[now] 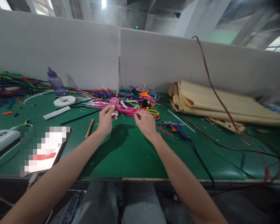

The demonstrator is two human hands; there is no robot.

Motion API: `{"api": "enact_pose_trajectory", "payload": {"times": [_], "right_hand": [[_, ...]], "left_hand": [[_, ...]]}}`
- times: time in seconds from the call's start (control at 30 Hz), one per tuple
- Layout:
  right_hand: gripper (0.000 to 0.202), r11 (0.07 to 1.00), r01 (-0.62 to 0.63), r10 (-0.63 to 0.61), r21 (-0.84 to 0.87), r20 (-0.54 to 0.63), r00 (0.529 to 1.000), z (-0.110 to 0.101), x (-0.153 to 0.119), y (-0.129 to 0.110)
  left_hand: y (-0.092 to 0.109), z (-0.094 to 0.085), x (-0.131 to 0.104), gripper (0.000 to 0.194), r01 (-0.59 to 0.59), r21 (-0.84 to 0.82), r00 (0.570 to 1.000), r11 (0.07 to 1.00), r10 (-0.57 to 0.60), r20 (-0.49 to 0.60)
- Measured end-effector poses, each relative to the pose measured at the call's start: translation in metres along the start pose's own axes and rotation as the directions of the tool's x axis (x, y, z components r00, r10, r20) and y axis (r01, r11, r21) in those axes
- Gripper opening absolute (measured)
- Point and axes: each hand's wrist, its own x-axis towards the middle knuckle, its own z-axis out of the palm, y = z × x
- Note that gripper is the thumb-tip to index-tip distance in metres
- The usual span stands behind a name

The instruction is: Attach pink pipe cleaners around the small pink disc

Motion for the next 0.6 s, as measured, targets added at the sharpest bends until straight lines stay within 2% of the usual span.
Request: {"api": "enact_pose_trajectory", "payload": {"times": [0.13,0.4,0.6], "right_hand": [[0.022,0.998,0.043,-0.039,0.036,-0.094,0.995,-0.0012,-0.0008,-0.0008],[0.016,0.992,0.127,-0.125,-0.002,-0.162,0.979,-0.0037,-0.0013,-0.0009],[0.017,0.989,0.109,-0.081,0.096,-0.258,0.963,-0.0081,0.0013,-0.0001]], "left_hand": [[-0.0013,0.0012,-0.0017,0.017,-0.018,0.087,0.999,0.996,0.016,0.029],[-0.0056,0.0008,-0.0032,0.021,-0.084,0.233,0.990,0.969,0.055,0.129],[-0.0073,0.0010,-0.0038,0.020,-0.074,0.287,0.987,0.955,0.029,0.157]]}}
